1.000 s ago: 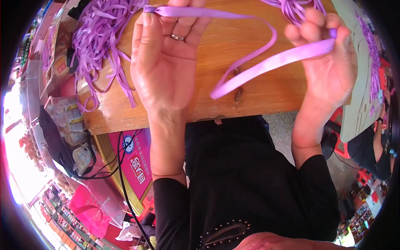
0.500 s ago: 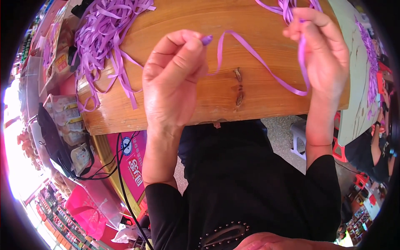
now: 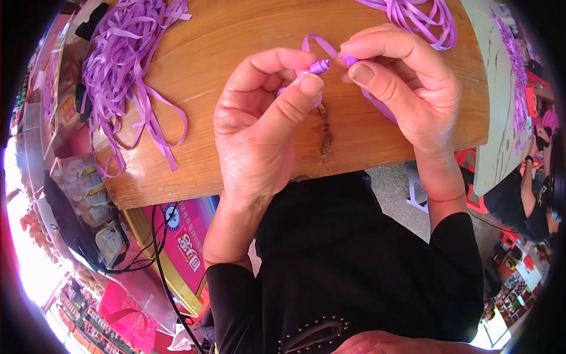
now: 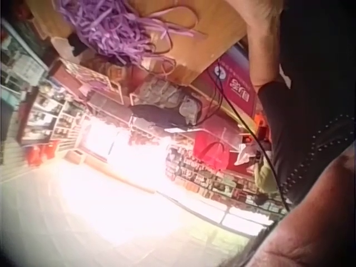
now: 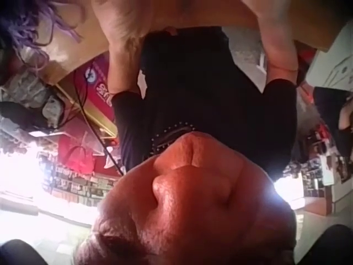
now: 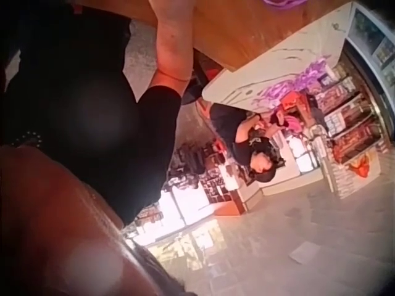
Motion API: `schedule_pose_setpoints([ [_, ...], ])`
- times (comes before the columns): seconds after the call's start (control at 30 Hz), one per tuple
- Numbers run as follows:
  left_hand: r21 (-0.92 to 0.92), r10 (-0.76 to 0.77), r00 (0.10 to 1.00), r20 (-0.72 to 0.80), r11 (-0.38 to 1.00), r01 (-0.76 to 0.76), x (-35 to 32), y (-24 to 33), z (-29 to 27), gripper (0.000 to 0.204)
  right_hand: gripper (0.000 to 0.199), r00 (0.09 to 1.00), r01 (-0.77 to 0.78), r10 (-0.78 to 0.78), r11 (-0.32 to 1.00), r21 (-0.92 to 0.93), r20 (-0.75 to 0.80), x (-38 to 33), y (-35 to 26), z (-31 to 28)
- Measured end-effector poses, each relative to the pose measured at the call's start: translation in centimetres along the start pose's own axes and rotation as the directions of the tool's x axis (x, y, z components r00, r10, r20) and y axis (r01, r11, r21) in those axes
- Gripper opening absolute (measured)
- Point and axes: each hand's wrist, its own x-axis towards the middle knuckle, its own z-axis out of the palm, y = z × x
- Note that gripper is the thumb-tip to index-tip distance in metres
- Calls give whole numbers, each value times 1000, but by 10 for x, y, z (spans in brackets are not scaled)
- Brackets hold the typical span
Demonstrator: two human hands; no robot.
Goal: The person assembles purple lanyards by threading a ribbon through a plastic breakaway clasp, tying a knot at the end, and pulling it into the clasp. They repeat the process for the other side of the clasp before setting the finished lanyard aside on the wooden table.
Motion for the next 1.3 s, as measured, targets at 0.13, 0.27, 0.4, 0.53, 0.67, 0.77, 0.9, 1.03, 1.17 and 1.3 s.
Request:
schedule_pose_setpoints([
  [0.13, 44, 41, 999, -31, 998, -39, 0, -6, 3, 22, 22, 999, 52, -52, 999, -13, -6, -1, -1, -1],
  [0.27, 65, 95, 995, -9, 993, -94, 1, -11, 5, 19, 22, 996, 19, -15, 999, 47, -93, -6, -2, 1],
  [0.4, 78, 95, 995, -21, 993, -93, 2, -15, 8, 18, 23, 998, 58, -59, 995, -76, -18, -5, -2, -7],
  [0.53, 74, 87, 996, -12, 994, -86, 2, -18, 10, 18, 22, 998, 56, -55, 990, -129, 12, -4, -4, -10],
  [0.67, 88, 110, 994, -5, 990, -109, 2, -19, 10, 18, 20, 991, -33, 44, 995, 89, -127, -7, -6, 0],
  [0.77, 98, 109, 994, 5, 989, -109, 2, -19, 11, 19, 19, 989, -32, 49, 992, 121, -141, -7, -6, 1],
  [0.9, 121, 79, 997, -10, 990, -78, 0, -17, 13, 19, 19, 998, 48, -50, 998, -43, -43, -5, -3, -6],
  [1.03, 132, 82, 996, -17, 988, -79, 0, -16, 13, 20, 19, 996, 69, -76, 991, -115, -52, -5, -2, -9],
  [1.17, 106, 73, 997, -18, 992, -70, 0, -16, 13, 19, 19, 995, 92, -99, 965, -246, -19, -4, -3, -9],
  [1.3, 105, 50, 998, -42, 993, -45, -2, -16, 14, 19, 18, 994, 59, -69, 991, -117, -87, -4, -2, -7],
])
